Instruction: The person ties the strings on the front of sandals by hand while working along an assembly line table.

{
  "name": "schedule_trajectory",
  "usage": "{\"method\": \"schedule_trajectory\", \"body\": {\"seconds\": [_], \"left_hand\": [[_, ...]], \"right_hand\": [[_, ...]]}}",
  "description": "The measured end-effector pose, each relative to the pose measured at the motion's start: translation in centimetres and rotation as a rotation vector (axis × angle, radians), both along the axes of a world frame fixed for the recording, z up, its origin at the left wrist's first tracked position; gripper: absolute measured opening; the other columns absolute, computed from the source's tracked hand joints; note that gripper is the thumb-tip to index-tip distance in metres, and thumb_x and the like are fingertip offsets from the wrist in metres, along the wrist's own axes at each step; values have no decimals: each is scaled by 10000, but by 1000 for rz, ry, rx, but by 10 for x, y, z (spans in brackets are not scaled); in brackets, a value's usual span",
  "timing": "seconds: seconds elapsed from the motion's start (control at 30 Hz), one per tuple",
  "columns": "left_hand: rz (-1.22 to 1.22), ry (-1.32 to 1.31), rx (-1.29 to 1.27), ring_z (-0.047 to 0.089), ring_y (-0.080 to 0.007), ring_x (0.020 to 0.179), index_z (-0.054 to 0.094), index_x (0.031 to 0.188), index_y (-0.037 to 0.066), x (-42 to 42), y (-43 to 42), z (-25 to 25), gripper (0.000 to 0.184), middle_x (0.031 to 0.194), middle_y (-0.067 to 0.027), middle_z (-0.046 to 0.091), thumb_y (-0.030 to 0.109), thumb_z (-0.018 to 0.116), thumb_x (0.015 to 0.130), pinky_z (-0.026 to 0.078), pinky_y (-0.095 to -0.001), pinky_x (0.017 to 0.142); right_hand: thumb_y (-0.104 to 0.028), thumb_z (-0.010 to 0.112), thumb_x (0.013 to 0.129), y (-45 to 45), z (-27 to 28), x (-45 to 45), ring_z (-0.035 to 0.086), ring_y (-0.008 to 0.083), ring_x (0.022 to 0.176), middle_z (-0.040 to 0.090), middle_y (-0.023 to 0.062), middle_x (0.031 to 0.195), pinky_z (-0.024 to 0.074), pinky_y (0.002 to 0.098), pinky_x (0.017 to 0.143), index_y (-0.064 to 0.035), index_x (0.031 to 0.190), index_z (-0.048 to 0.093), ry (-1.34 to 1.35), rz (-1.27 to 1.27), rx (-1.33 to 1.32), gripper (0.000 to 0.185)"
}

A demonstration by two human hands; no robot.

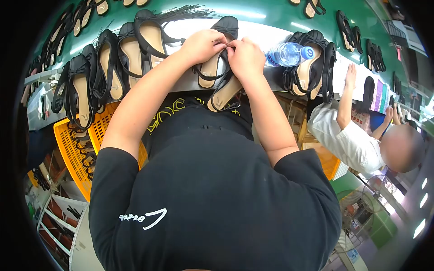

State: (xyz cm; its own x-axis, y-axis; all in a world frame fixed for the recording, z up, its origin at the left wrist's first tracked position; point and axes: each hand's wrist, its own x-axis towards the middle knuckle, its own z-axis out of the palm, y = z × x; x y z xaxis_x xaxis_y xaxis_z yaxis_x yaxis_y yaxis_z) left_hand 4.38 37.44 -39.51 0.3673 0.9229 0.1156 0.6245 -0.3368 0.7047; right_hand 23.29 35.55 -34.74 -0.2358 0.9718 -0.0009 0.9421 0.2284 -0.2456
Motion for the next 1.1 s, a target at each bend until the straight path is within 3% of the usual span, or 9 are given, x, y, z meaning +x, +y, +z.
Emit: {"method": "schedule_trajectory", "body": {"seconds": [0.4,0.73,0.8,1.1], "left_hand": [[22,4,-28,740,-367,1032,787,1090,95,0,3,-2,174,1058,-129,792,217,737,977,591,-464,915],[12,39,-6,747,-347,978,783,1081,95,0,2,1,194,1017,-127,786,224,745,942,598,-452,878],[14,29,-40,741,-327,1045,773,1054,124,0,1,1,198,1042,-91,781,275,719,938,601,-464,904],[74,60,-18,747,-302,1035,793,1086,154,3,-8,7,207,1028,-69,779,291,727,945,607,-443,886]], "right_hand": [[-334,782,896,4,-15,-3,754,333,974,745,75,1002,600,470,832,-197,957,840,59,-47,52,160],[-350,769,897,7,-10,-4,755,334,973,761,86,998,595,472,821,-201,958,823,69,-57,-42,170],[-349,764,900,6,-9,-3,757,335,978,770,89,1008,595,471,823,-194,958,820,69,-50,-49,175],[-328,764,897,9,-12,4,767,326,926,796,82,1000,599,451,800,-191,1006,826,132,-33,-69,185]]}}
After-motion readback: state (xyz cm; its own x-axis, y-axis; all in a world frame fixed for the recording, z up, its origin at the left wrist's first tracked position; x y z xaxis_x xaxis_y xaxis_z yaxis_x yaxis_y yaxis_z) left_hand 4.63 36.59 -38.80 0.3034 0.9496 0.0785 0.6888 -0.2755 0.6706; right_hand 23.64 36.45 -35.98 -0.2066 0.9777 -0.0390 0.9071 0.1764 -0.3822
